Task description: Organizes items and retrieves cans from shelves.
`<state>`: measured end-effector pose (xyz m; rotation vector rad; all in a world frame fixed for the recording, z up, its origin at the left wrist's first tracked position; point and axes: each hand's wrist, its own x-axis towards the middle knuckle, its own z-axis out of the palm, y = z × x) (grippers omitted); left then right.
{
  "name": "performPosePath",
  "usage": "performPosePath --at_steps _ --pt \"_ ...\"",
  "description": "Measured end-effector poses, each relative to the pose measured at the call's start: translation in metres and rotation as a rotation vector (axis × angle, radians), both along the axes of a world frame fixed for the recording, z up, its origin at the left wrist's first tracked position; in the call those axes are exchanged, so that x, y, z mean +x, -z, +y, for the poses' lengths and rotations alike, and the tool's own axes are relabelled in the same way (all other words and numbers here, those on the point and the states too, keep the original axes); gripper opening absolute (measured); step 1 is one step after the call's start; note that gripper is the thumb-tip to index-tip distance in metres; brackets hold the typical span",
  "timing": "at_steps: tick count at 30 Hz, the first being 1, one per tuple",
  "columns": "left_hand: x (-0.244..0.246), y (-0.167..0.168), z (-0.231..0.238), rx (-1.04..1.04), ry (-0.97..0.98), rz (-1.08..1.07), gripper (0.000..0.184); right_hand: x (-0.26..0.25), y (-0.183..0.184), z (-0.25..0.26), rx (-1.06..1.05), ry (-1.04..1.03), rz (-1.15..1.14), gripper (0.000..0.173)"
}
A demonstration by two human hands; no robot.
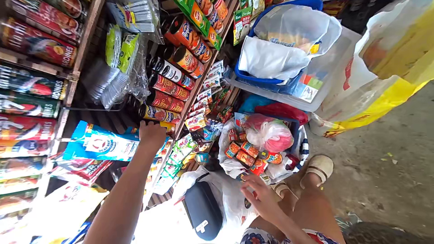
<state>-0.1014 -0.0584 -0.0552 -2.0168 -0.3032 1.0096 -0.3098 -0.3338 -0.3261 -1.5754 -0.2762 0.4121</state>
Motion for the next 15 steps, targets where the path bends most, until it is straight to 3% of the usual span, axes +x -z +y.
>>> performPosePath --at_steps 4,9,12,15 --pt "-0.006 0.021 -0.007 -0.154 0.106 -0.107 0.028 -0.011 0.028 -0.028 -0.078 0.095 0.117 0.036" --pt "-0.054 0.078 -0.051 -0.747 0.291 -0.377 0.021 -0.018 0.032 -0.048 -0.093 0.234 0.229 0.036" --pt "-0.095 0.132 -0.069 -0.978 0.031 -0.324 0.024 -0.020 0.034 -0.059 -0.081 0.316 0.317 0.034" --pt "-0.117 0.189 -0.070 -1.008 -0.245 -0.276 0.026 -0.023 0.040 -0.073 -0.060 0.345 0.400 0.025"
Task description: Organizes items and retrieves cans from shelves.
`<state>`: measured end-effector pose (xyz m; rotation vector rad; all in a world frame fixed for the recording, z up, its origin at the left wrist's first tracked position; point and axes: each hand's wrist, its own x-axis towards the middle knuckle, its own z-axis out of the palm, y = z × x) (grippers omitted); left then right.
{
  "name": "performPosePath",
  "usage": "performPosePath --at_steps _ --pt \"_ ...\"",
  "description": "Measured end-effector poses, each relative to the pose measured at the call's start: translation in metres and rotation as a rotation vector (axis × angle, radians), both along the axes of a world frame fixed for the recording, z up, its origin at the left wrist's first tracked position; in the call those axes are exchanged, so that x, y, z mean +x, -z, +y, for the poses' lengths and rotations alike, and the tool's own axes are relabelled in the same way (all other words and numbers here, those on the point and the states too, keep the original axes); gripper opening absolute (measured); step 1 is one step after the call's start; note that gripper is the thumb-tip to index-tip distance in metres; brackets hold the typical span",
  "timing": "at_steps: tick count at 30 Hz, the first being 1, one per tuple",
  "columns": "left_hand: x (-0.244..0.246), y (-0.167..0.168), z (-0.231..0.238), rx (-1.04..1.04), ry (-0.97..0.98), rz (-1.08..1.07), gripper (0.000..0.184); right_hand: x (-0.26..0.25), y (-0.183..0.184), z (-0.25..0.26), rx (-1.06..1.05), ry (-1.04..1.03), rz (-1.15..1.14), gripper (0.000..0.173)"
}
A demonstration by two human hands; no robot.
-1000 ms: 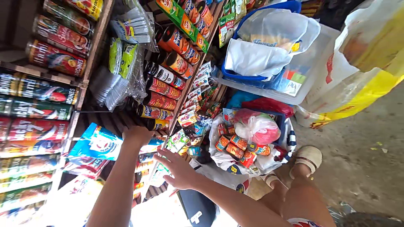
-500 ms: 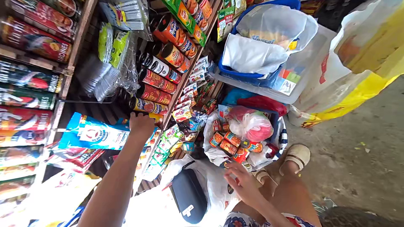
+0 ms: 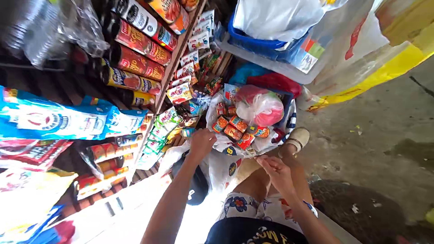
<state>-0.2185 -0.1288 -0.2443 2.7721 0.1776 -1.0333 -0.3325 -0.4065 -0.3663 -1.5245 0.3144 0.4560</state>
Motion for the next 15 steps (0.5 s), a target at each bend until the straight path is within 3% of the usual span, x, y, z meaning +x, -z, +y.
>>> performPosePath --at_steps 3,5,8,11,15 --pt "-0.003 0.056 0.007 -0.024 -0.224 -0.079 0.031 0.001 0.008 -0.011 -0.016 -0.062 0.067 0.024" --pt "0.004 0.086 0.011 -0.023 -0.332 -0.116 0.052 0.003 0.010 -0.015 -0.063 -0.134 0.098 0.035" --pt "0.017 0.118 0.020 0.008 -0.327 -0.054 0.071 0.006 0.007 -0.015 -0.103 -0.156 0.125 0.034" --pt "0.024 0.128 0.019 0.042 -0.275 -0.009 0.074 0.006 0.005 -0.017 -0.134 -0.166 0.157 0.034" --pt "0.021 0.113 0.027 0.011 -0.254 -0.085 0.066 0.002 0.006 -0.013 -0.142 -0.202 0.164 0.034"
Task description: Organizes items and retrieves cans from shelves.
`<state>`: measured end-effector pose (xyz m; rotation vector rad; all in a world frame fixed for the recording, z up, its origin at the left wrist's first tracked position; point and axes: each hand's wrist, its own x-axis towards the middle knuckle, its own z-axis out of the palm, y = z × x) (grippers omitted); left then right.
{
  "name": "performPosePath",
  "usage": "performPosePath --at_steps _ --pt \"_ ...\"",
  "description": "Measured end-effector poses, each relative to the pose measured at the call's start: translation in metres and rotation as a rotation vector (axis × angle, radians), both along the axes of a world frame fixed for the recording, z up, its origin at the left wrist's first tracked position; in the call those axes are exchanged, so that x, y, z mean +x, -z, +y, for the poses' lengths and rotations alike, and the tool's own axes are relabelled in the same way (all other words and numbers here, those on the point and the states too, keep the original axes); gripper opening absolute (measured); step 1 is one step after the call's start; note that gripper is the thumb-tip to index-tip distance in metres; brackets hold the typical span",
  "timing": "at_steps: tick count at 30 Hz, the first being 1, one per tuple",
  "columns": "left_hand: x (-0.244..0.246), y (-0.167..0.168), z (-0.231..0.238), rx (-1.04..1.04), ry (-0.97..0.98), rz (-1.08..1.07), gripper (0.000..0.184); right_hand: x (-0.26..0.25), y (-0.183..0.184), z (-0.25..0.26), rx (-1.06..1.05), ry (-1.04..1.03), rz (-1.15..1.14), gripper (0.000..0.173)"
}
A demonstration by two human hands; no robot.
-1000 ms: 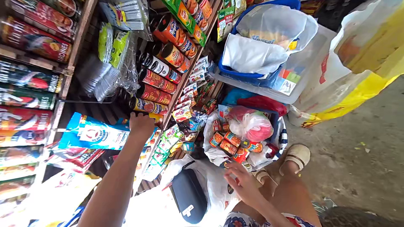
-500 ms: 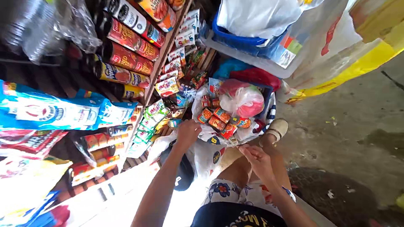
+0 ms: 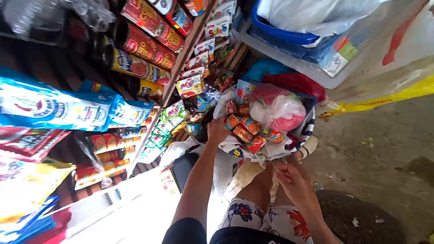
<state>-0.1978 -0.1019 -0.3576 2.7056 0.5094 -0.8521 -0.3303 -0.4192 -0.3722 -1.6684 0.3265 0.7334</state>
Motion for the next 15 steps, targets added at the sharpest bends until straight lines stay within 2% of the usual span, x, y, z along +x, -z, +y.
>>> performPosePath --at_steps 4,7,11,15 --pt "-0.011 -0.035 0.008 -0.121 -0.046 -0.099 0.058 -0.017 0.019 0.007 0.018 0.001 -0.016 0.036" --pt "-0.024 -0.083 0.008 -0.180 -0.025 -0.232 0.057 -0.029 0.031 0.010 -0.017 -0.073 0.011 0.033" --pt "-0.030 -0.174 0.006 -0.162 0.058 -0.530 0.052 -0.052 0.056 0.012 -0.088 -0.216 0.024 0.032" --pt "-0.017 -0.277 0.008 0.079 0.180 -0.838 0.055 -0.059 0.066 0.010 -0.145 -0.382 0.086 0.035"
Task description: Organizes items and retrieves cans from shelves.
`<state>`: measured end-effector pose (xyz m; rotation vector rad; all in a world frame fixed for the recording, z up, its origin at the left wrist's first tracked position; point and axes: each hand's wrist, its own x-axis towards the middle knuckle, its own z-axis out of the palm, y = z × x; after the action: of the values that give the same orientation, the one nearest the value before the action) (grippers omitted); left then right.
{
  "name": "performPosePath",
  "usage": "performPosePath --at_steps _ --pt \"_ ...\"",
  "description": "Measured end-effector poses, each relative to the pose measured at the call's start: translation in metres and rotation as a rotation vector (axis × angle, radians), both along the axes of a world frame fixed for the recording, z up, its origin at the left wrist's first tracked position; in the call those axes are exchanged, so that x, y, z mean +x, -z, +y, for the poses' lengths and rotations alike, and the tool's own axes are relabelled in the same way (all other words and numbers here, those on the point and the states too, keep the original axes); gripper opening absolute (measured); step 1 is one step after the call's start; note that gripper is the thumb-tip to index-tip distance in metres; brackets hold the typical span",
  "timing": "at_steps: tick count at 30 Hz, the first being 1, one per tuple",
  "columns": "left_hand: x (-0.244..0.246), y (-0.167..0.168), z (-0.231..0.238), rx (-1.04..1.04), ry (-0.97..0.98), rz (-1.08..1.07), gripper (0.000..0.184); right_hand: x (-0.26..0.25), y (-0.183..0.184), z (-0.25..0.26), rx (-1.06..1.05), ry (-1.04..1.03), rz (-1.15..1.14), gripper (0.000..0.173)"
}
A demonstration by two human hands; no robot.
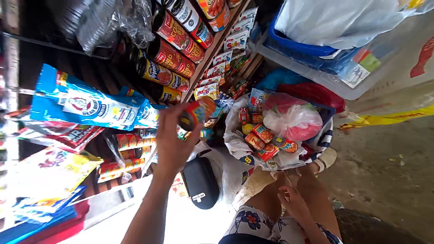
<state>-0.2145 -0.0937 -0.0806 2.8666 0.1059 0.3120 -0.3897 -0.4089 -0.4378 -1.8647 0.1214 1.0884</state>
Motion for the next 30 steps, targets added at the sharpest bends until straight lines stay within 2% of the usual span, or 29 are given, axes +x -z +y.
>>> performPosePath --at_steps 3,5,8,11,14,17,20,22,26,30 --pt "0.012 -0.053 0.015 0.091 -0.082 -0.118 0.063 0.019 -0.033 0.029 0.225 -0.066 -0.102 0.046" --pt "0.017 -0.071 0.022 0.045 -0.115 -0.142 0.065 0.047 -0.081 0.079 0.460 -0.098 -0.262 0.046" --pt "0.016 -0.087 0.020 -0.016 -0.138 -0.130 0.064 0.113 -0.166 0.167 0.710 -0.116 -0.470 0.055" --pt "0.009 -0.102 0.019 0.000 -0.138 -0.112 0.064 0.171 -0.230 0.244 0.829 -0.124 -0.576 0.073" --pt "0.003 -0.114 0.023 0.149 -0.119 -0.098 0.063 0.205 -0.272 0.300 0.886 -0.073 -0.699 0.097" --pt "0.004 -0.112 0.026 0.435 -0.062 -0.182 0.052 0.218 -0.294 0.332 0.932 0.004 -0.758 0.112" --pt "0.011 -0.100 0.036 0.624 -0.036 -0.263 0.048 0.211 -0.305 0.337 0.914 0.011 -0.697 0.115" --pt "0.021 -0.091 0.042 0.679 -0.068 -0.230 0.048 0.197 -0.310 0.331 0.885 -0.075 -0.660 0.109" --pt "0.048 -0.068 0.053 0.728 -0.216 -0.128 0.047 0.163 -0.311 0.328 0.881 -0.298 -0.651 0.083" --pt "0.068 -0.057 0.063 0.735 -0.371 -0.047 0.049 0.159 -0.314 0.328 0.906 -0.361 -0.625 0.082"
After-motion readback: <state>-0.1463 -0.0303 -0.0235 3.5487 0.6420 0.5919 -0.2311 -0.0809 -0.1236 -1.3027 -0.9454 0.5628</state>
